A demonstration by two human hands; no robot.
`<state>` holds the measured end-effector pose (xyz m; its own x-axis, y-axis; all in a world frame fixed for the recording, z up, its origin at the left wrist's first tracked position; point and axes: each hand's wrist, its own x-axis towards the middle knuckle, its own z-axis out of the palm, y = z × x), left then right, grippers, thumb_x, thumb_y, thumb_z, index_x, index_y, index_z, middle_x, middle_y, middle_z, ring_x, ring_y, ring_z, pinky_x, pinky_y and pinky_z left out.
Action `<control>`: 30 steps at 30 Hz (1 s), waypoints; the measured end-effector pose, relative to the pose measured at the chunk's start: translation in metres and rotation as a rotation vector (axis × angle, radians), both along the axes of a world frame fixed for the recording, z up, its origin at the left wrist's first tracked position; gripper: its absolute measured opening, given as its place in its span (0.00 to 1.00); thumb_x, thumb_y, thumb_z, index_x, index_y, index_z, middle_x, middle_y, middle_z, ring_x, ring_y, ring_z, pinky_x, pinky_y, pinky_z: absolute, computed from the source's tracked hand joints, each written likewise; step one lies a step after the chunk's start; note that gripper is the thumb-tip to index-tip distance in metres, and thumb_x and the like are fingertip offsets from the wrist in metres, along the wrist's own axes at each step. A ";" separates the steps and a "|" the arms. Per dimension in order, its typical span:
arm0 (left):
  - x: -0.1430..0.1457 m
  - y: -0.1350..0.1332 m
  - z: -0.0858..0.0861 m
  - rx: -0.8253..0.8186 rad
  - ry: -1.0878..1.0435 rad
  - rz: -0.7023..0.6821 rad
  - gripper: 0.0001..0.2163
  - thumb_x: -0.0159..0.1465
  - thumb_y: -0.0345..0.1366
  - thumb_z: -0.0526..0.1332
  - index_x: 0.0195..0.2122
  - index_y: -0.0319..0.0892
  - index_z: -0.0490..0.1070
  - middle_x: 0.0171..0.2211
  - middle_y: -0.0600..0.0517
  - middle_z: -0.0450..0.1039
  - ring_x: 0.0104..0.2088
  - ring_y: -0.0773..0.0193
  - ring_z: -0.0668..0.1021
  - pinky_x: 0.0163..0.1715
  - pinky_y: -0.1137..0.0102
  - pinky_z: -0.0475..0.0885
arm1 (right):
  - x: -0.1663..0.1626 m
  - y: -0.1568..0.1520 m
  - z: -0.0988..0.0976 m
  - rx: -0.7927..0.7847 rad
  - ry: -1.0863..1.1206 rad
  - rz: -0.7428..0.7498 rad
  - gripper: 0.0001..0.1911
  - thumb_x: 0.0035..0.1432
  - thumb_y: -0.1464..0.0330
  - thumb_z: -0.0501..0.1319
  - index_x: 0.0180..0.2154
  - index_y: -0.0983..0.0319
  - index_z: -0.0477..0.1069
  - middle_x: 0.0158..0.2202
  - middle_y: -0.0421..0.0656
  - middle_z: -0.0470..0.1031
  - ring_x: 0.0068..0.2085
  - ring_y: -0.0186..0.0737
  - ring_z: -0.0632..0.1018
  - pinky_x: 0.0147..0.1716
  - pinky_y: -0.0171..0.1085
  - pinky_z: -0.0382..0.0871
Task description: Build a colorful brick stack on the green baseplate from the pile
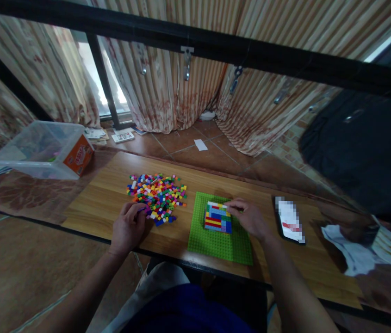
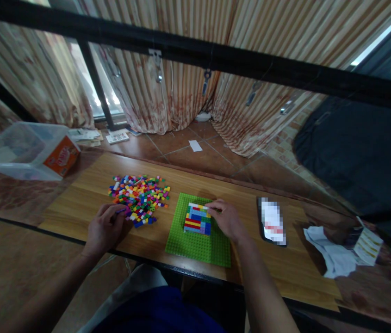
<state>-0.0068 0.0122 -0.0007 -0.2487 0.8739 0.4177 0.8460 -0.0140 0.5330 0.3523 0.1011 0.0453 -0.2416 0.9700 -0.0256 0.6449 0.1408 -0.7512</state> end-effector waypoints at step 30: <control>0.000 0.000 -0.001 -0.018 -0.004 -0.015 0.09 0.65 0.38 0.55 0.39 0.43 0.74 0.40 0.47 0.73 0.37 0.60 0.78 0.36 0.68 0.73 | 0.008 0.024 0.020 0.252 0.074 -0.255 0.25 0.61 0.50 0.53 0.46 0.61 0.76 0.46 0.48 0.79 0.49 0.49 0.77 0.51 0.47 0.68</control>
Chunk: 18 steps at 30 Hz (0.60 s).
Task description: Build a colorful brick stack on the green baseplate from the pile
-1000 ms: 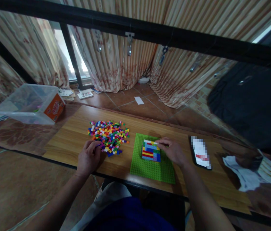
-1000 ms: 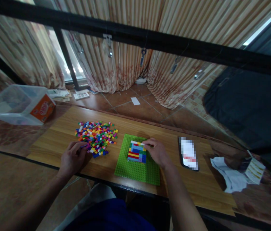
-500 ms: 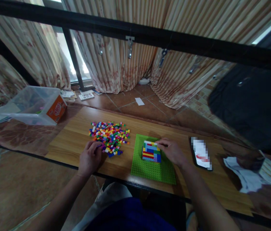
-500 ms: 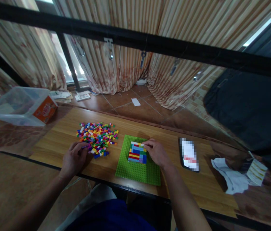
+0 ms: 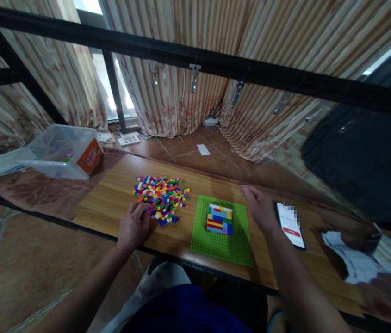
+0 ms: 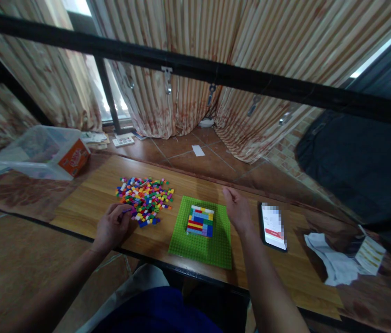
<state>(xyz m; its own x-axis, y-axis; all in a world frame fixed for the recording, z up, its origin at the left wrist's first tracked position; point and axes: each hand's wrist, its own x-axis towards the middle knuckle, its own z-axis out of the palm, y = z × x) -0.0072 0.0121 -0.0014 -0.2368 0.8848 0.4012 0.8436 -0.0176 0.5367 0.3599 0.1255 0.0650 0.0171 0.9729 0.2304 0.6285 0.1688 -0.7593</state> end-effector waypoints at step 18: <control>0.003 -0.002 0.000 0.037 -0.063 -0.045 0.07 0.66 0.34 0.55 0.39 0.43 0.73 0.40 0.48 0.72 0.40 0.61 0.77 0.40 0.67 0.75 | -0.084 0.029 -0.045 -0.024 -0.556 0.075 0.22 0.67 0.57 0.47 0.40 0.61 0.76 0.42 0.53 0.77 0.48 0.49 0.75 0.51 0.47 0.61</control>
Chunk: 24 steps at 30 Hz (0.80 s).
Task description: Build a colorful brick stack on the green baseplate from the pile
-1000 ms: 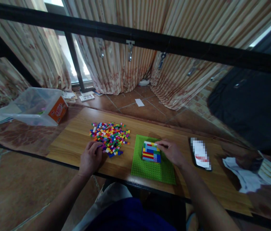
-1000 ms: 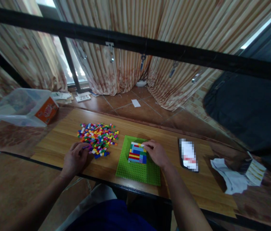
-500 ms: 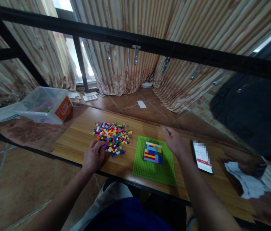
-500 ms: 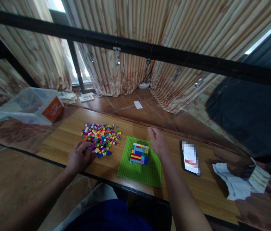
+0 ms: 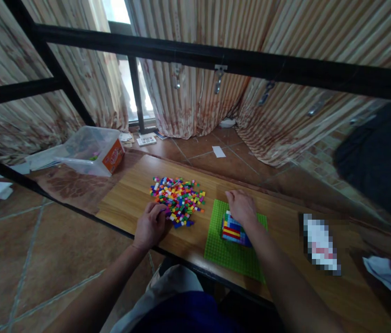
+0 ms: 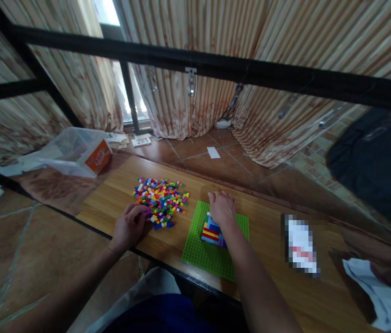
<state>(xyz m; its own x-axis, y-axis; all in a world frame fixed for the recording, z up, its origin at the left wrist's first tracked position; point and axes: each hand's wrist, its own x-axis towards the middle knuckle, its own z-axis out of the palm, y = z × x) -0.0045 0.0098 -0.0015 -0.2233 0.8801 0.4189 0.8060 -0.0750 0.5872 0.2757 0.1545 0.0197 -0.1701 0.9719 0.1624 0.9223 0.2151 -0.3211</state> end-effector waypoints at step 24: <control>-0.001 -0.009 0.000 0.088 -0.160 -0.042 0.14 0.61 0.23 0.52 0.41 0.42 0.73 0.39 0.48 0.73 0.40 0.62 0.78 0.41 0.66 0.75 | -0.004 -0.033 0.021 0.290 0.158 0.147 0.20 0.66 0.61 0.47 0.43 0.60 0.76 0.44 0.51 0.77 0.48 0.48 0.74 0.52 0.47 0.63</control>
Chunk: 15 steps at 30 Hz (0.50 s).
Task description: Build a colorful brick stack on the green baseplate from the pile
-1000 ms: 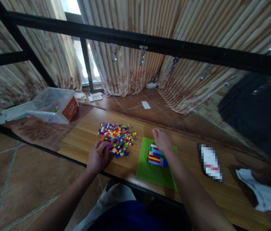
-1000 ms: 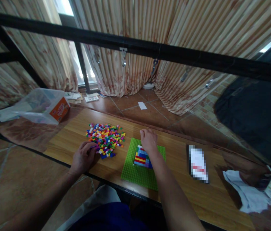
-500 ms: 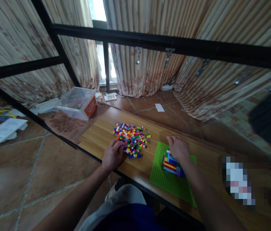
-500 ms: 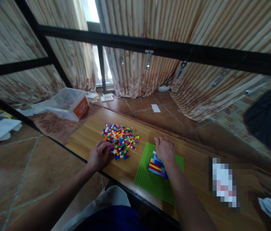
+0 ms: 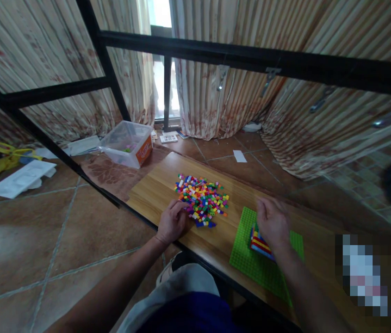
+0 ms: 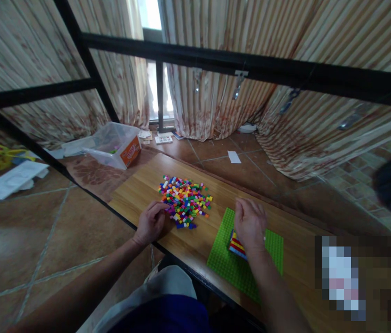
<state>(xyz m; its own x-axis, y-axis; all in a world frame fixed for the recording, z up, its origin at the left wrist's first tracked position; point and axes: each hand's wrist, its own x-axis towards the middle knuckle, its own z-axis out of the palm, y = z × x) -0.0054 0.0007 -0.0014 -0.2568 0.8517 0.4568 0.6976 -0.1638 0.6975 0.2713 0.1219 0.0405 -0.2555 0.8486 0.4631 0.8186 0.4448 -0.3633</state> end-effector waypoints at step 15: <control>-0.001 -0.010 0.012 -0.006 0.076 -0.313 0.10 0.61 0.36 0.61 0.43 0.43 0.72 0.43 0.45 0.72 0.44 0.59 0.76 0.43 0.64 0.75 | -0.076 -0.088 -0.045 -0.169 0.007 0.251 0.10 0.62 0.66 0.56 0.43 0.57 0.74 0.41 0.47 0.73 0.45 0.48 0.71 0.46 0.46 0.64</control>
<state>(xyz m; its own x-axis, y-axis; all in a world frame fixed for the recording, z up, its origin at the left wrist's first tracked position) -0.0062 -0.0088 0.0106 0.0522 0.8868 0.4593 0.6642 -0.3743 0.6472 0.1956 0.0338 -0.0040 -0.4647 0.8244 0.3231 0.6876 0.5659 -0.4549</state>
